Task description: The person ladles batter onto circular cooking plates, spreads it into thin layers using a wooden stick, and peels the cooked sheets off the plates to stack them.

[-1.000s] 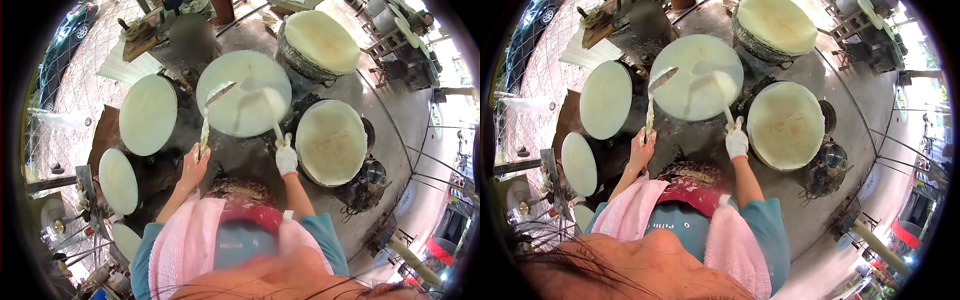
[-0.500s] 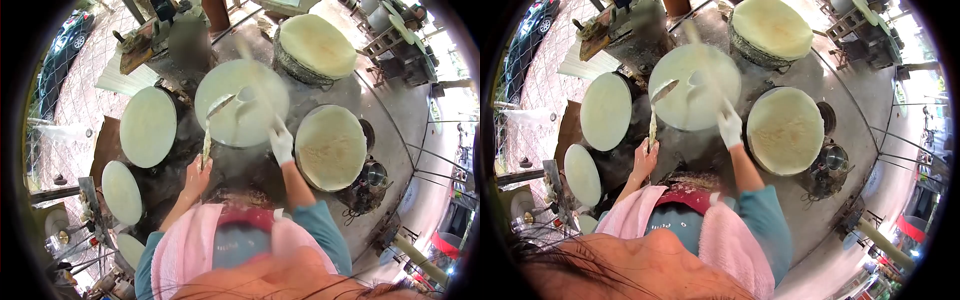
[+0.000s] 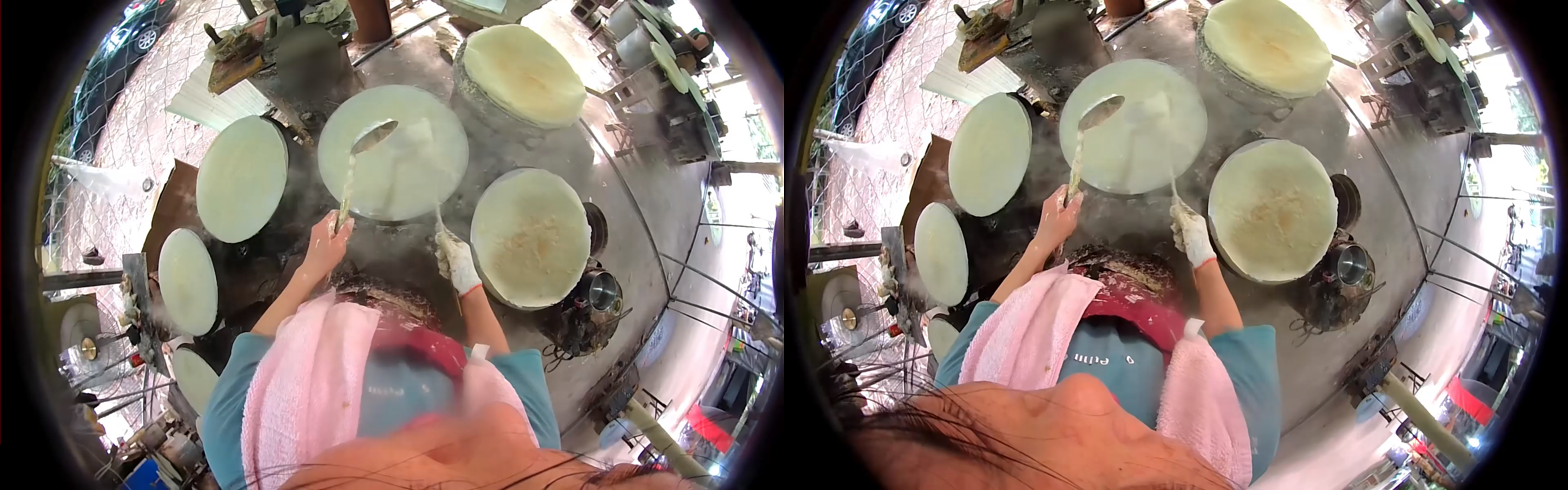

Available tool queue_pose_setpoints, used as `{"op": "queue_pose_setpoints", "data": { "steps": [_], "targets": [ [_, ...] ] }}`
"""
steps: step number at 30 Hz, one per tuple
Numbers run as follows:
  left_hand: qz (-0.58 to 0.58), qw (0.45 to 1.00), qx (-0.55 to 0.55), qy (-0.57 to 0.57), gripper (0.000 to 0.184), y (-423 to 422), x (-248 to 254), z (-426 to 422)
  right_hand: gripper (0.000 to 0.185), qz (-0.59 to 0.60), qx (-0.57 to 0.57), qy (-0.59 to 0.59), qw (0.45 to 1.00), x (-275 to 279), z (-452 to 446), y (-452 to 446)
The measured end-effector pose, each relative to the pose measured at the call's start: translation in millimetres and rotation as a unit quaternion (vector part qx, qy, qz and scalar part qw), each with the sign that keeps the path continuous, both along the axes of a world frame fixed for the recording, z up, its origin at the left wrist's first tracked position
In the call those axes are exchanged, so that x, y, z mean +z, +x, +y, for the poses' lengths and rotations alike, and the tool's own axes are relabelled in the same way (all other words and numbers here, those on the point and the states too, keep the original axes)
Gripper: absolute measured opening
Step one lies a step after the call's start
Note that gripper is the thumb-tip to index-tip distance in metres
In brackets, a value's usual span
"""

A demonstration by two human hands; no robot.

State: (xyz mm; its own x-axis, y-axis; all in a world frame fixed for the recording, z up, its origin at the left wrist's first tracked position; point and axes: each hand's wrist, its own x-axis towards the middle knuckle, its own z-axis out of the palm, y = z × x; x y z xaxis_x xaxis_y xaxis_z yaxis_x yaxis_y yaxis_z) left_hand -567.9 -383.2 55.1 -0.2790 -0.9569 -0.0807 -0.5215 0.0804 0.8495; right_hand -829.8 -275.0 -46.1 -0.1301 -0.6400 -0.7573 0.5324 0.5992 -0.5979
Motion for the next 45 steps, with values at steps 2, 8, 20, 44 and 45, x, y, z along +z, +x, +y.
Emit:
{"op": "queue_pose_setpoints", "data": {
  "steps": [2, 8, 20, 44, 45],
  "targets": [
    [-0.007, 1.000, -0.011, 0.015, 0.019, 0.4, -5.3, -7.9, 0.023, 0.019, 0.037, -0.003, 0.999, 8.4, -5.3, -0.4],
    [-0.035, 0.985, -0.147, -0.086, 0.023, 5.3, -79.6, -79.8, 0.031, 0.091, 0.022, -0.013, 0.995, 3.6, -32.4, -12.5],
    [0.146, 0.915, -0.085, 0.366, 0.017, -41.0, -85.3, -171.5, 0.040, 0.105, -0.186, -0.030, 0.976, -24.6, 5.9, 170.9],
    [0.458, 0.700, -0.171, 0.521, 0.032, 90.2, 4.6, -195.7, 0.039, 0.241, -0.044, -0.133, 0.960, -25.2, -39.8, 173.8],
    [0.529, 0.529, -0.180, 0.639, 0.029, 86.3, 1.9, -207.7, 0.040, 0.257, -0.080, -0.110, 0.957, -26.3, -32.5, 169.4]
  ]
}}
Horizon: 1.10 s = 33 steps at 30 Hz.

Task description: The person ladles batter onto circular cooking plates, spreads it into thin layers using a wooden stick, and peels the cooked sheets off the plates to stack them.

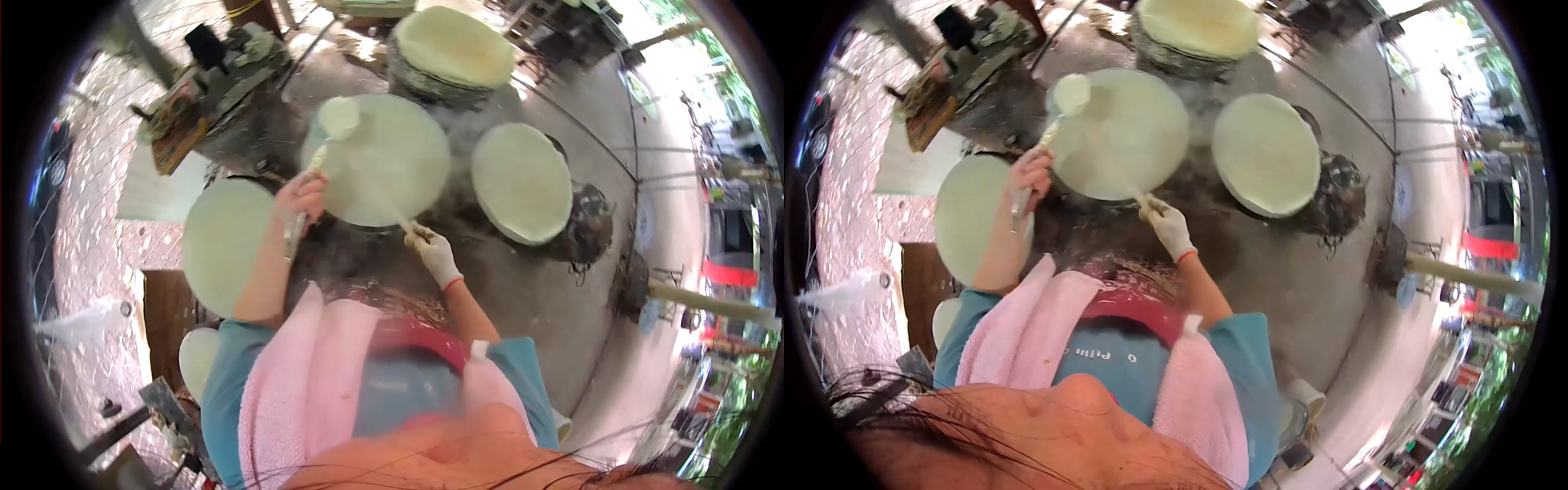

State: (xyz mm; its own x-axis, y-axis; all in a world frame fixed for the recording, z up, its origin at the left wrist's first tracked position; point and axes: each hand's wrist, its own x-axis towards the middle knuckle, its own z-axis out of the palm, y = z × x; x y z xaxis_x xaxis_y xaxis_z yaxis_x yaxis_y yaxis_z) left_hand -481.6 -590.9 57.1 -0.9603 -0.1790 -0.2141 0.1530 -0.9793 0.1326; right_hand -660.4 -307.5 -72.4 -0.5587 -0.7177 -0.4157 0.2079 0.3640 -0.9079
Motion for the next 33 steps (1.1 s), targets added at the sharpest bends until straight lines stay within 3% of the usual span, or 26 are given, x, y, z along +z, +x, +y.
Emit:
{"op": "queue_pose_setpoints", "data": {
  "steps": [1, 2, 3, 6, 7, 8, 12, 14, 16, 17, 20, 23, 25, 28, 30, 32, 33],
  "targets": [
    [0.064, 0.992, -0.028, 0.101, 0.025, -5.3, -6.3, -1.0, 0.042, 0.009, -0.047, 0.016, 0.999, -0.3, 10.8, -6.1],
    [0.089, 0.989, -0.041, 0.114, 0.023, -8.8, -9.8, 3.1, 0.043, 0.016, -0.094, 0.031, 0.995, 0.5, 24.7, -15.6],
    [0.074, 0.991, -0.044, 0.100, 0.025, -11.3, -10.9, 10.5, 0.055, 0.064, 0.009, 0.085, 0.994, 11.1, 42.3, -28.4],
    [0.062, 0.992, -0.011, 0.109, 0.031, -16.0, 0.0, 46.2, 0.066, 0.237, 0.080, 0.106, 0.962, 28.1, 98.8, -62.1],
    [0.052, 0.992, 0.012, 0.111, 0.032, -16.6, 5.0, 60.8, 0.074, 0.206, 0.020, 0.075, 0.975, 39.6, 115.6, -77.4],
    [0.042, 0.992, 0.035, 0.111, 0.033, -17.6, 10.9, 75.8, 0.067, 0.298, 0.021, 0.158, 0.941, 70.5, 131.7, -99.4],
    [0.077, 0.991, 0.069, 0.086, 0.035, -37.7, 34.2, 126.3, 0.037, 0.287, -0.269, 0.099, 0.914, 30.0, 214.1, -211.6],
    [0.071, 0.991, 0.085, 0.070, 0.035, -49.7, 49.4, 150.3, 0.036, 0.274, -0.357, 0.088, 0.889, 23.4, 240.3, -260.4],
    [0.055, 0.991, 0.105, 0.055, 0.035, -60.4, 61.3, 168.6, 0.046, 0.228, -0.439, 0.064, 0.867, -19.8, 253.3, -304.9],
    [0.042, 0.991, 0.114, 0.049, 0.035, -64.1, 65.9, 176.2, 0.045, 0.092, -0.454, 0.003, 0.886, -31.7, 253.7, -322.7],
    [0.021, 0.992, 0.125, 0.022, 0.034, -73.7, 78.8, 191.0, 0.040, 0.019, -0.460, 0.005, 0.888, 1.5, 228.3, -344.2],
    [-0.037, 0.988, 0.146, -0.008, 0.034, -77.2, 85.9, 201.1, 0.030, 0.100, -0.415, -0.018, 0.904, -20.4, 217.7, -387.4],
    [-0.087, 0.983, 0.155, -0.051, 0.033, -78.1, 84.7, 198.2, 0.031, 0.167, -0.404, 0.013, 0.899, 20.8, 194.0, -399.8],
    [-0.144, 0.972, 0.161, -0.096, 0.032, -79.8, 79.8, 190.7, 0.030, 0.172, -0.315, -0.073, 0.930, 93.0, 149.3, -407.5],
    [-0.188, 0.959, 0.170, -0.129, 0.029, -86.4, 77.0, 182.8, 0.027, 0.254, -0.238, -0.064, 0.935, 143.6, 108.7, -415.6],
    [-0.198, 0.953, 0.182, -0.138, 0.028, -91.8, 73.3, 171.6, 0.021, 0.251, -0.191, -0.147, 0.937, 203.2, 56.2, -416.1],
    [-0.209, 0.947, 0.190, -0.151, 0.028, -93.2, 71.2, 166.2, 0.022, 0.327, -0.153, -0.075, 0.929, 222.8, 31.6, -427.2]
  ]
}}
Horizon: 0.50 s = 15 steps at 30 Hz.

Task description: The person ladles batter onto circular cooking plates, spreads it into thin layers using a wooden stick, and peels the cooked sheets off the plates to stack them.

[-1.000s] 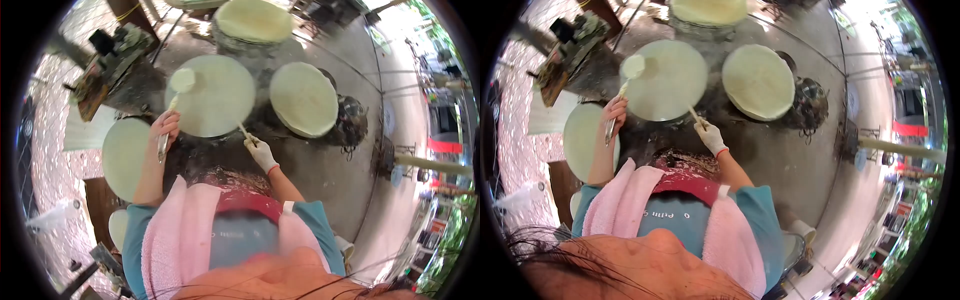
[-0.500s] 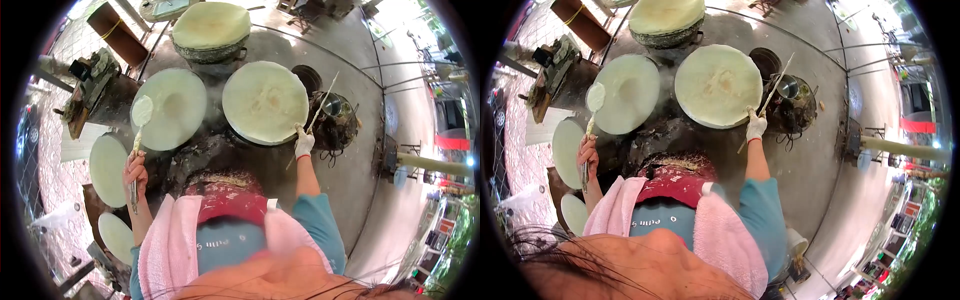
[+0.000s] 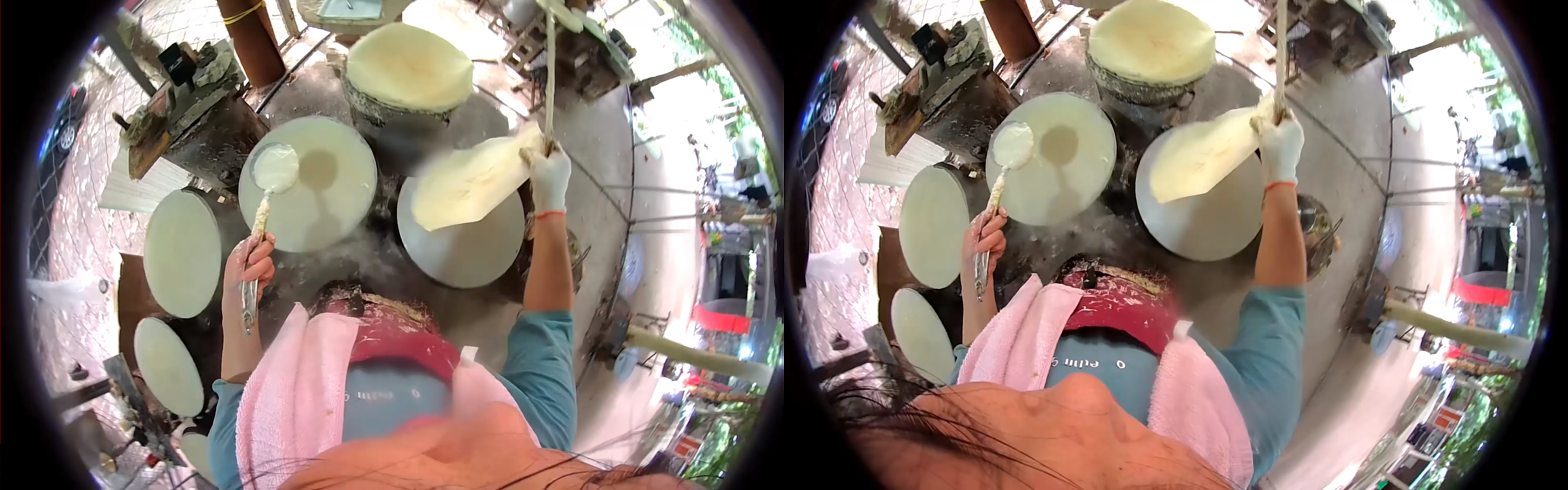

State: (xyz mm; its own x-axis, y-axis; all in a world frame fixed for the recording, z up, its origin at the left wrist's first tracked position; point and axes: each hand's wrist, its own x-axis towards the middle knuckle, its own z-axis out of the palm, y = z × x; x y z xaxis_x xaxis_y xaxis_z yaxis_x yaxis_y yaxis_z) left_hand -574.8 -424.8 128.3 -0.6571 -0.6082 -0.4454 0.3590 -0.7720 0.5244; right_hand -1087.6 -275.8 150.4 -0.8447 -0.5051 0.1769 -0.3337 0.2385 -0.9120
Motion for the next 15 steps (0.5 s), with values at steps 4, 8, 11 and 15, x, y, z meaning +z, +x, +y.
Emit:
{"op": "queue_pose_setpoints", "data": {
  "steps": [4, 8, 11, 15],
  "targets": [
    [0.030, 0.999, -0.014, 0.006, 0.025, 8.5, -24.2, -31.7, 0.033, 0.285, 0.060, 0.116, 0.950, 87.1, -108.9, -1.3],
    [-0.014, 0.999, -0.012, -0.031, 0.026, 13.8, -24.5, -54.7, 0.030, 0.461, 0.086, 0.196, 0.861, 99.8, -212.4, 17.7],
    [-0.036, 0.999, -0.001, -0.023, 0.025, 18.8, -26.0, -71.0, 0.033, 0.541, 0.102, 0.281, 0.786, 62.4, -272.7, 29.3],
    [-0.079, 0.996, 0.006, -0.030, 0.026, 24.7, -23.1, -82.9, 0.038, 0.579, 0.159, 0.288, 0.746, -37.2, -321.6, 27.3]
  ]
}}
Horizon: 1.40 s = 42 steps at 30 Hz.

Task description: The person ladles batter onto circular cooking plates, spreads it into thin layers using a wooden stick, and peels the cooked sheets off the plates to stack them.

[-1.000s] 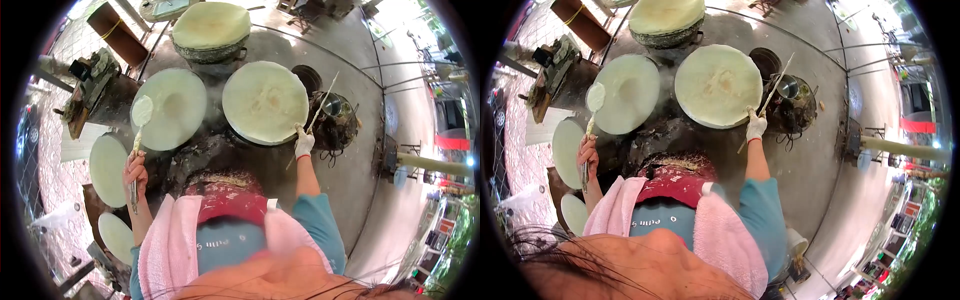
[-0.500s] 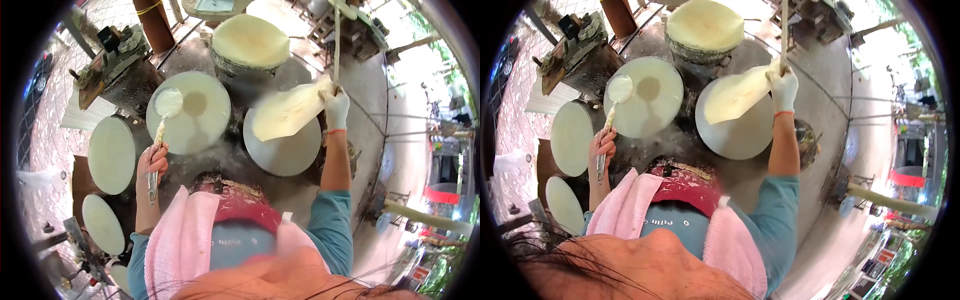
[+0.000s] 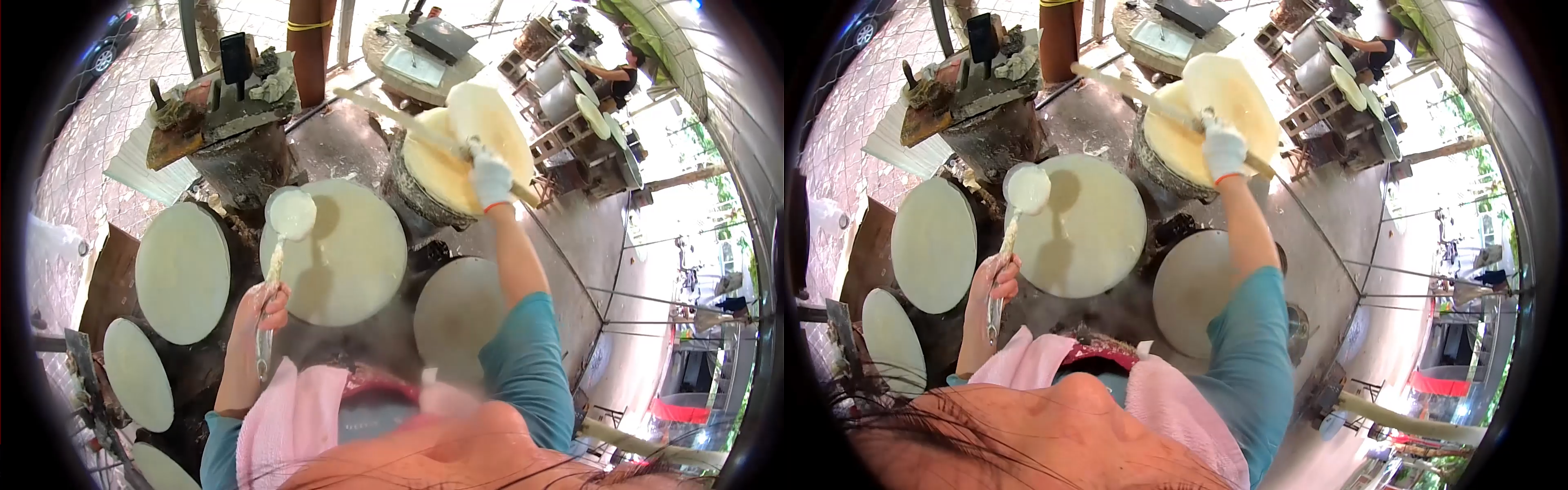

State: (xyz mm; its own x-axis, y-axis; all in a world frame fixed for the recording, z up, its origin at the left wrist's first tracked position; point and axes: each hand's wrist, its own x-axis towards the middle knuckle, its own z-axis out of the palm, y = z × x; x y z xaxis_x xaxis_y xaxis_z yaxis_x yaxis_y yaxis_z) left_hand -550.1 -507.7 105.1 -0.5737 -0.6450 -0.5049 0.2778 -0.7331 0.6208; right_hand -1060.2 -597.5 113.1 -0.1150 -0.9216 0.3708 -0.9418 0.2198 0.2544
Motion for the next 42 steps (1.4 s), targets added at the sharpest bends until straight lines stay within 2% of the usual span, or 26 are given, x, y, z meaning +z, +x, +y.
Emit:
{"op": "queue_pose_setpoints", "data": {
  "steps": [2, 4, 8, 12, 15, 16, 18, 20, 23, 25, 26, 29, 30, 32, 34, 36, 37, 38, 40, 41, 42],
  "targets": [
    [-0.014, 1.000, 0.011, 0.000, 0.026, 0.4, 0.3, -2.9, 0.036, 0.001, -0.005, 0.006, 1.000, -53.5, -5.7, 2.0],
    [-0.020, 1.000, 0.018, 0.007, 0.026, -1.0, 0.7, -4.9, 0.034, -0.053, 0.039, -0.006, 0.998, -102.1, -5.7, -2.6],
    [-0.022, 0.999, 0.023, 0.012, 0.026, -1.6, 4.3, -2.5, 0.032, -0.092, 0.013, -0.020, 0.995, -142.2, 1.2, 4.2],
    [-0.041, 0.999, 0.021, 0.001, 0.026, -20.5, 14.7, 11.2, 0.034, -0.181, 0.029, -0.033, 0.983, -129.7, 15.6, 8.6],
    [-0.035, 0.999, 0.012, -0.014, 0.025, -42.9, 14.4, 31.4, 0.037, -0.215, -0.041, -0.010, 0.976, -94.4, 58.6, 36.6],
    [-0.044, 0.999, 0.009, -0.013, 0.025, -53.4, 17.2, 41.5, 0.044, -0.251, 0.014, -0.080, 0.965, -110.1, 78.0, 28.5],
    [-0.051, 0.999, -0.008, -0.012, 0.026, -79.9, 26.2, 63.6, 0.052, -0.415, 0.005, -0.110, 0.903, -113.8, 136.5, 28.6],
    [-0.040, 0.998, -0.035, -0.015, 0.029, -112.1, 33.8, 86.9, 0.057, -0.519, -0.114, -0.031, 0.847, -92.0, 214.2, 30.5],
    [-0.013, 0.997, -0.077, -0.014, 0.031, -166.9, 44.7, 129.2, 0.060, -0.545, -0.130, -0.098, 0.822, -115.0, 338.0, 5.5],
    [-0.001, 0.993, -0.113, -0.031, 0.031, -207.8, 45.4, 157.9, 0.058, -0.582, -0.181, -0.138, 0.781, -121.6, 422.5, -3.3],
    [0.007, 0.990, -0.132, -0.040, 0.032, -228.6, 43.1, 169.2, 0.057, -0.624, -0.203, -0.164, 0.736, -132.4, 461.4, -8.7],
    [0.021, 0.975, -0.203, -0.089, 0.032, -298.0, 22.0, 199.6, 0.053, -0.729, -0.263, -0.224, 0.591, -160.0, 557.8, -20.6],
    [0.010, 0.970, -0.213, -0.113, 0.031, -322.7, 11.9, 210.3, 0.055, -0.765, -0.265, -0.274, 0.519, -154.6, 577.1, -16.1],
    [-0.054, 0.958, -0.237, -0.149, 0.028, -372.9, -20.7, 230.5, 0.056, -0.728, -0.280, -0.259, 0.570, -178.0, 616.3, -19.9],
    [-0.054, 0.952, -0.241, -0.180, 0.027, -410.6, -77.3, 253.3, 0.057, -0.782, -0.262, -0.278, 0.493, -164.1, 626.9, -11.5],
    [-0.163, 0.901, -0.280, -0.288, 0.028, -431.1, -113.5, 274.7, 0.055, -0.734, -0.245, -0.277, 0.570, -177.0, 629.7, -6.3],
    [-0.215, 0.866, -0.298, -0.339, 0.029, -436.2, -129.6, 282.1, 0.053, -0.725, -0.258, -0.260, 0.583, -163.4, 625.5, -1.4],
    [-0.260, 0.813, -0.278, -0.441, 0.029, -437.9, -147.9, 286.8, 0.052, -0.706, -0.277, -0.257, 0.599, -166.3, 624.5, 1.7],
    [-0.334, 0.670, -0.223, -0.624, 0.030, -434.8, -160.9, 293.2, 0.050, -0.593, -0.290, -0.227, 0.716, -162.6, 619.5, 8.6],
    [-0.385, 0.668, -0.271, -0.576, 0.031, -431.1, -166.2, 288.8, 0.050, -0.521, -0.327, -0.165, 0.771, -162.5, 618.9, 10.2],
    [-0.385, 0.648, -0.258, -0.604, 0.031, -425.6, -165.4, 282.8, 0.051, -0.507, -0.350, -0.148, 0.774, -160.9, 617.5, 14.6]
  ]
}}
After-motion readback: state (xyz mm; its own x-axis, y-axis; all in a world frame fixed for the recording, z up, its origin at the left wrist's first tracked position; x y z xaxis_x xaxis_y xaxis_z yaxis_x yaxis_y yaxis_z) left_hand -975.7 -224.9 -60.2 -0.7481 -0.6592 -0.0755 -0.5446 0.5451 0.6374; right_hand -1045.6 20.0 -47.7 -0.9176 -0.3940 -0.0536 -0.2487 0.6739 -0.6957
